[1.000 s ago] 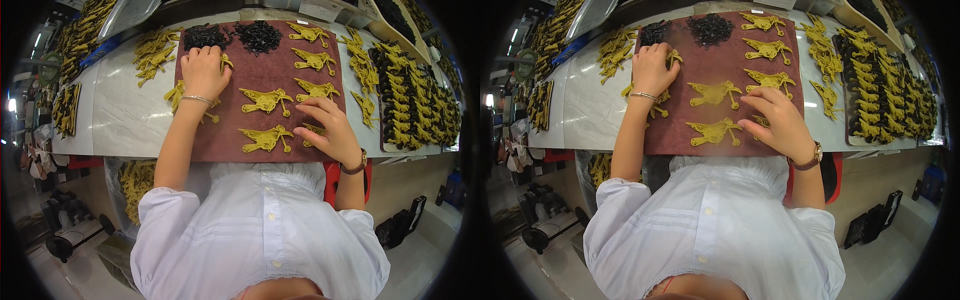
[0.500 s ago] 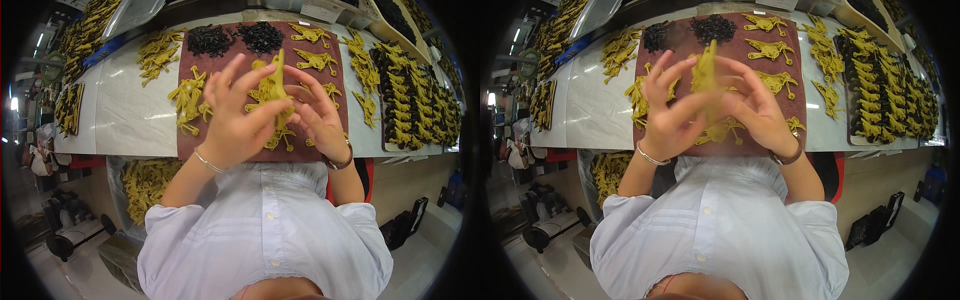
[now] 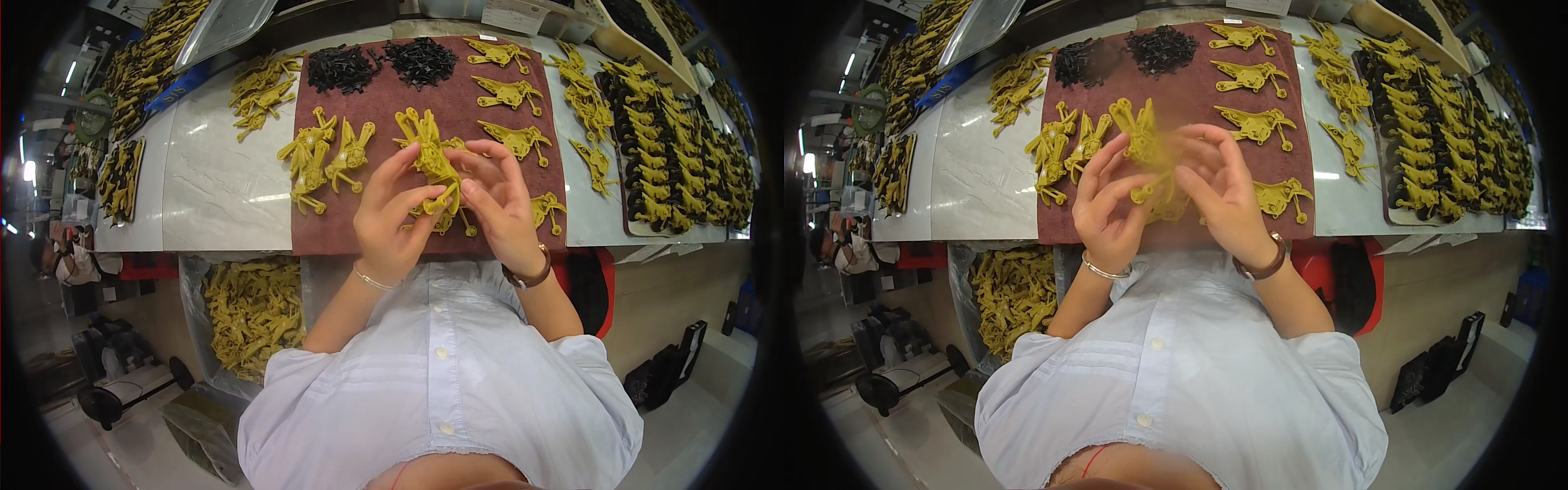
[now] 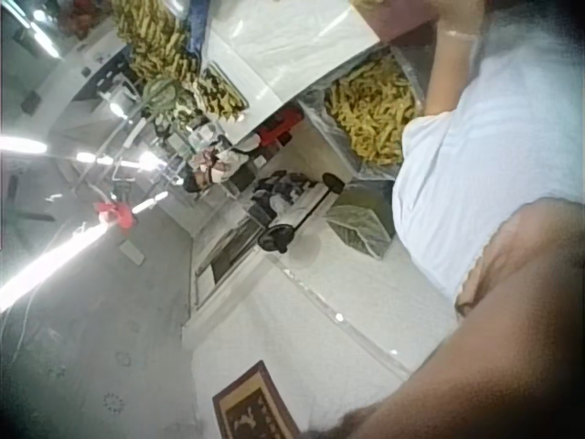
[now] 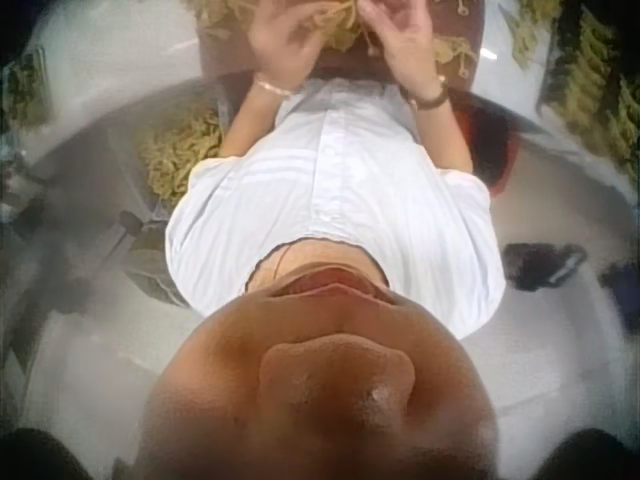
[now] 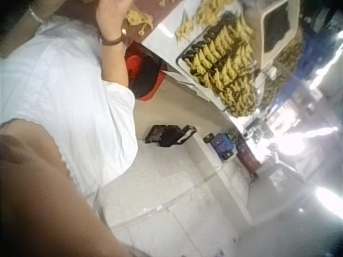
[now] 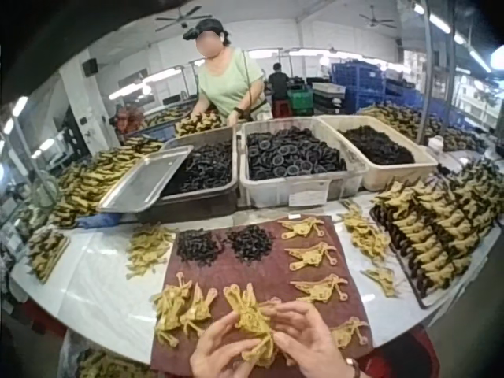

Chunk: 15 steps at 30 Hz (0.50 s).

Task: The person arranges toy motorcycle frames on a work mat, attaches small black handlebar components to each frame by hand, and then snaps black wheels onto the motorcycle frames.

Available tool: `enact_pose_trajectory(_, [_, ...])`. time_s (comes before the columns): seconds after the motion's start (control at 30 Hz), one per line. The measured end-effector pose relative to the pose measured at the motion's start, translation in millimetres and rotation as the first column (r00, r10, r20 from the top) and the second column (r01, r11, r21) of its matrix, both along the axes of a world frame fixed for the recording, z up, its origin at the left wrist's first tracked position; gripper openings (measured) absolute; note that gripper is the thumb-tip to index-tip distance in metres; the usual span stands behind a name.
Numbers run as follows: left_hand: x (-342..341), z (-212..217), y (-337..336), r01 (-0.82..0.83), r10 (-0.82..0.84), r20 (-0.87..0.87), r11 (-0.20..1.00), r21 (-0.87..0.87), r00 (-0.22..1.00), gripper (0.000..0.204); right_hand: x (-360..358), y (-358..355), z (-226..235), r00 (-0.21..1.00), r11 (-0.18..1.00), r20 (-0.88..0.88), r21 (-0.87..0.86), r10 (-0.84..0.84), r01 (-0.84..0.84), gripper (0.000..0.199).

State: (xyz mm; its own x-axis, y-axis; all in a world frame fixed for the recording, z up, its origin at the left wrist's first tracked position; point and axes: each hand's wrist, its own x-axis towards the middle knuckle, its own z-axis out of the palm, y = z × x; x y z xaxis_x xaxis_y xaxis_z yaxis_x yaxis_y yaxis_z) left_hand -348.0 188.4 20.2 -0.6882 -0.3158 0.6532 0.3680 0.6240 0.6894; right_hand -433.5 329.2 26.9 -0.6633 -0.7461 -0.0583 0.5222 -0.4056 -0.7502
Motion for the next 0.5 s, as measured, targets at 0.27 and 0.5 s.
enact_pose_trajectory(0.27, [11, -5, -8, 0.188, -0.183, 0.136, 0.982, -0.028, 0.974, 0.025, -12, 22, 6, 0.27, 0.906, -0.957, 0.203, 0.104, 0.371, 0.02])
enact_pose_trajectory(0.5, [4, 33, -5, 0.156, -0.134, 0.088, 0.926, -0.343, 0.987, 0.019, -21, 34, 19, 0.267, 0.966, -0.961, 0.131, 0.069, 0.224, 0.009])
